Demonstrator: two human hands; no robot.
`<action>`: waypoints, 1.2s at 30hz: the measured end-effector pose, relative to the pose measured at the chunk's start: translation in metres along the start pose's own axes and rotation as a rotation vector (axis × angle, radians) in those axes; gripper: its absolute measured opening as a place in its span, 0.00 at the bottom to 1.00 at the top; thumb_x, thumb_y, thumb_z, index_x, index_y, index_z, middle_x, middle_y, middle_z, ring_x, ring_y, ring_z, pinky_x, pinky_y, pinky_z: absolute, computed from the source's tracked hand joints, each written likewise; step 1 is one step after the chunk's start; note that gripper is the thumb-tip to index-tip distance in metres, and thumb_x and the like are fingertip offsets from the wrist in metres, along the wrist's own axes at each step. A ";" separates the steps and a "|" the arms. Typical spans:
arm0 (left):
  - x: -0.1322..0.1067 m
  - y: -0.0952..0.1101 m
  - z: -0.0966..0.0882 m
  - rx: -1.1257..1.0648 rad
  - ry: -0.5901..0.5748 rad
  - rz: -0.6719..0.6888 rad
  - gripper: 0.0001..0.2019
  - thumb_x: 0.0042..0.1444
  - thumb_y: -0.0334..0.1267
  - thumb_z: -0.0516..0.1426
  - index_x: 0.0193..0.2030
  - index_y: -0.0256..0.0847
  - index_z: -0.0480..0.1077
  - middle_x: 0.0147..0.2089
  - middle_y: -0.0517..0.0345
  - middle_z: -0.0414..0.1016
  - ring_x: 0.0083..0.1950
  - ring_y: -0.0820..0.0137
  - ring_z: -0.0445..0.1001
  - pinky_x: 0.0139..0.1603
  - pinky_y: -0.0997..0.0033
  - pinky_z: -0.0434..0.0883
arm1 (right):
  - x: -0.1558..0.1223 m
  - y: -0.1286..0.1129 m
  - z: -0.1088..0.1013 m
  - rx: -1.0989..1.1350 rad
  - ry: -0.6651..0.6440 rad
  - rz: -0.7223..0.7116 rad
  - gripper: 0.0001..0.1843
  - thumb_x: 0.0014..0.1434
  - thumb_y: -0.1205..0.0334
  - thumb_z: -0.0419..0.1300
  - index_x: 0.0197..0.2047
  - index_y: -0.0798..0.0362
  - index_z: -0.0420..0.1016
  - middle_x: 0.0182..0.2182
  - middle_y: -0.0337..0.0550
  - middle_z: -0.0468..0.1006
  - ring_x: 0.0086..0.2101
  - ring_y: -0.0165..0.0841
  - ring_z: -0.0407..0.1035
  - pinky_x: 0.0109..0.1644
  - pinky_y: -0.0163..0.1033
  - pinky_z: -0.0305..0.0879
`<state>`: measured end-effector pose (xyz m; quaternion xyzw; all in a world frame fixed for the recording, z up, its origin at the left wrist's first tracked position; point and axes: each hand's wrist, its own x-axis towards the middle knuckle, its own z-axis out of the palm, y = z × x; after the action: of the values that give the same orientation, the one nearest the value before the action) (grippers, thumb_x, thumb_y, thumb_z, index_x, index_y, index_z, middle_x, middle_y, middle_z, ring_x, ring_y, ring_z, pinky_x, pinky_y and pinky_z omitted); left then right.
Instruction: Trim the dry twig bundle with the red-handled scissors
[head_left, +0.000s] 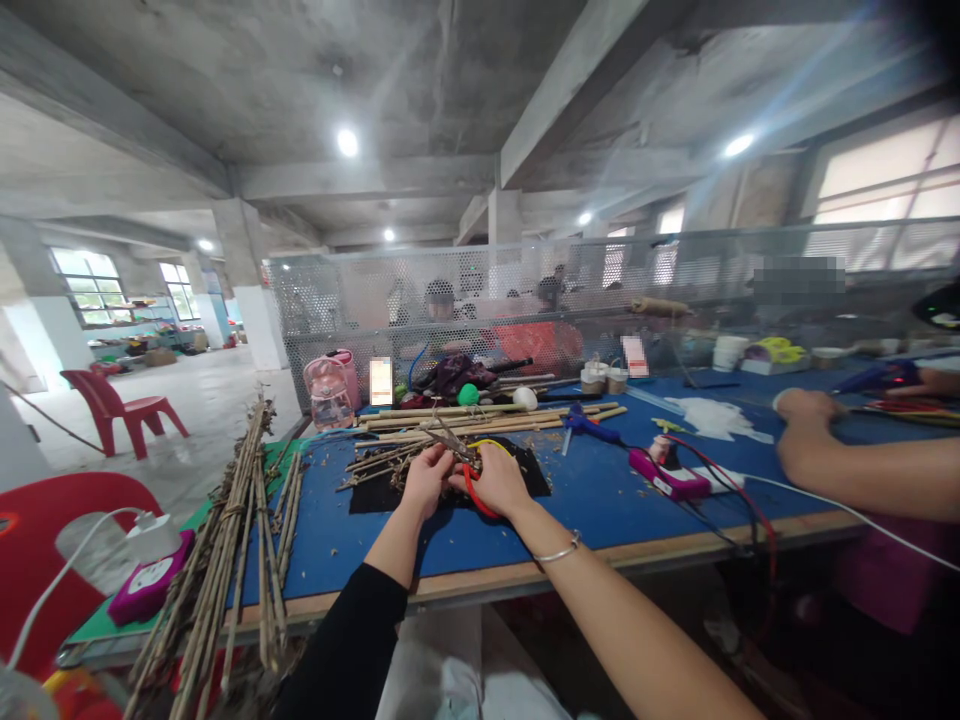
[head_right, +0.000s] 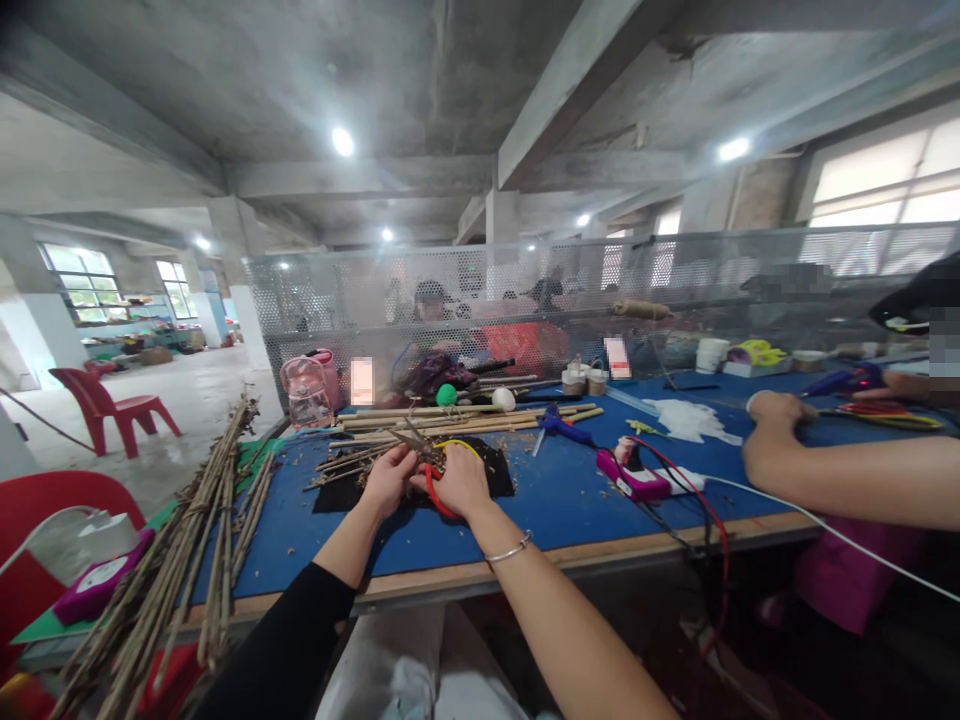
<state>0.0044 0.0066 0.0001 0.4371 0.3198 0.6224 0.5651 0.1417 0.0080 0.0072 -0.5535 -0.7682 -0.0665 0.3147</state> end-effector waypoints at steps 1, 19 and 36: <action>0.000 0.000 0.000 -0.013 -0.017 0.003 0.22 0.38 0.42 0.64 0.41 0.35 0.68 0.35 0.52 0.74 0.28 0.73 0.72 0.25 0.77 0.66 | 0.000 0.000 0.000 0.001 0.001 0.003 0.26 0.45 0.40 0.56 0.37 0.55 0.65 0.36 0.49 0.71 0.39 0.38 0.65 0.41 0.39 0.57; 0.000 0.000 0.001 0.034 0.075 -0.011 0.21 0.34 0.42 0.65 0.36 0.33 0.71 0.29 0.54 0.75 0.25 0.73 0.71 0.23 0.77 0.66 | 0.000 -0.002 -0.006 -0.005 -0.085 0.061 0.28 0.45 0.37 0.55 0.37 0.54 0.64 0.33 0.47 0.73 0.35 0.38 0.69 0.36 0.38 0.59; 0.002 0.001 -0.005 0.060 0.181 -0.062 0.21 0.37 0.38 0.65 0.41 0.35 0.72 0.35 0.52 0.74 0.26 0.75 0.71 0.23 0.77 0.68 | 0.001 -0.002 -0.006 0.016 -0.247 0.165 0.28 0.46 0.35 0.52 0.39 0.51 0.67 0.35 0.48 0.76 0.36 0.40 0.71 0.36 0.38 0.60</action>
<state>-0.0005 0.0085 -0.0004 0.3855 0.4016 0.6316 0.5396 0.1421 0.0050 0.0133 -0.6162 -0.7535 0.0345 0.2265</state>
